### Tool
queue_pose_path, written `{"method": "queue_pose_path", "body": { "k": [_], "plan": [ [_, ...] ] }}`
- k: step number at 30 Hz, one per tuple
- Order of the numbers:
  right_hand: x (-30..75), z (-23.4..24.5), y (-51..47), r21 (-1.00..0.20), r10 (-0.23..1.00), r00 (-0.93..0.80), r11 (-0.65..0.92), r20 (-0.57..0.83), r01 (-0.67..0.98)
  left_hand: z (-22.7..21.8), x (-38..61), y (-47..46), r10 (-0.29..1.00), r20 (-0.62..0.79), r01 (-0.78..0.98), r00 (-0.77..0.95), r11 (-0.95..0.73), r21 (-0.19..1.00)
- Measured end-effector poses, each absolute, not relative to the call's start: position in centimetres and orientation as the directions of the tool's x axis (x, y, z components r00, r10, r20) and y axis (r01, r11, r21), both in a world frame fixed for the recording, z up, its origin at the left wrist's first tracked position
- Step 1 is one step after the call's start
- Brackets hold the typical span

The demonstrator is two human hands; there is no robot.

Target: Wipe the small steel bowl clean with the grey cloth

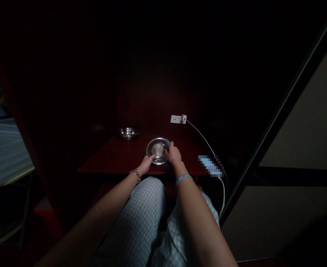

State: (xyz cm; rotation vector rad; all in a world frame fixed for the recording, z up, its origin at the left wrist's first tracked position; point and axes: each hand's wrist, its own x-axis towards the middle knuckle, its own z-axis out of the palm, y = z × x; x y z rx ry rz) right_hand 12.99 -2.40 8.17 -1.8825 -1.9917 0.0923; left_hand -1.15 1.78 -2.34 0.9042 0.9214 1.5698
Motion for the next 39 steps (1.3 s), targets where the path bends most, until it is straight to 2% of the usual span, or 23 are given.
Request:
{"method": "queue_pose_path", "body": {
  "k": [25,32,39],
  "plan": [
    [13.02,8.09,-2.55,-0.34,0.97,-0.02,0.105,0.243,0.934,-2.53,-0.99,1.7,0.98,0.089,-0.405,-0.178,-0.156,0.901],
    [12.89,8.09,-2.6,-0.337,0.97,-0.017,0.101,0.244,0.936,-2.28,-0.74,1.3,0.973,0.17,-0.443,-0.157,-0.224,0.868],
    [13.02,8.11,-2.58,-0.337,0.972,-0.015,0.097,0.236,0.936,-2.39,-1.02,1.47,0.975,0.148,-0.408,-0.167,-0.205,0.89]
  ]
}}
